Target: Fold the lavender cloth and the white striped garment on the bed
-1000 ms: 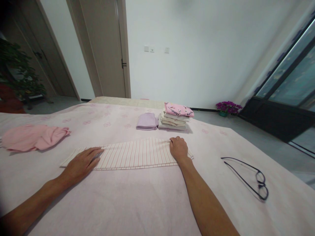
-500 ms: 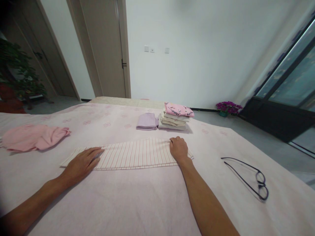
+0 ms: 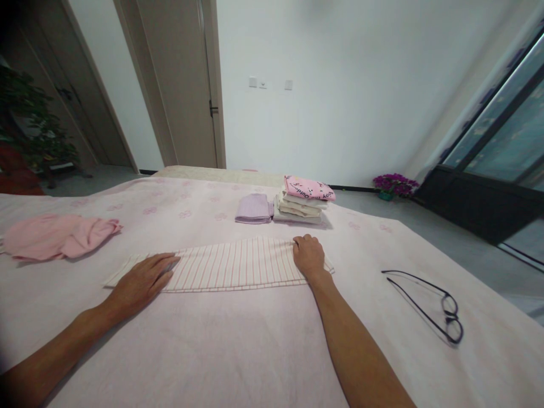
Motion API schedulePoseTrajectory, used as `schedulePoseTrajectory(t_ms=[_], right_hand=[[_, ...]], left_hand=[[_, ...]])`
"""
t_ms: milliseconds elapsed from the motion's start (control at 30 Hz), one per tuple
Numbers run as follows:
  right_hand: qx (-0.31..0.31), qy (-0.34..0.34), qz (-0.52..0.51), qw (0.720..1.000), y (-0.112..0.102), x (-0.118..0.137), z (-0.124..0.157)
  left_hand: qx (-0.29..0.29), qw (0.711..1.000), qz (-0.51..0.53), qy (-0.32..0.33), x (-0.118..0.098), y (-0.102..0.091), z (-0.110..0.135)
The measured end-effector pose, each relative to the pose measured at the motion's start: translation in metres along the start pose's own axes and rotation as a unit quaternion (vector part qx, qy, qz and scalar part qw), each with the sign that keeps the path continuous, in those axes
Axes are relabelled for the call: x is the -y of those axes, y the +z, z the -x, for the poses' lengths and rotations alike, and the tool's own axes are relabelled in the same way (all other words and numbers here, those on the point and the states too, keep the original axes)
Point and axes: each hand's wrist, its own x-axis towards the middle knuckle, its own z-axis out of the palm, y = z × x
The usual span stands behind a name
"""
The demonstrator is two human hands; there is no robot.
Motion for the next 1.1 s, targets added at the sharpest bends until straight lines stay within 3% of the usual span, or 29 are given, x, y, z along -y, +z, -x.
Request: schedulePoseTrajectory(t_ms=[900,1100], right_hand=[[-0.016,-0.010,0.001,1.000,0.002,-0.001,0.000],[-0.015,-0.009,0.000,1.000,0.003,-0.002,0.000]], left_hand=[[-0.005,0.999,-0.033,-0.042,-0.002,-0.005,-0.002],[0.000,0.993,-0.080,-0.086,-0.001,-0.010,-0.001]])
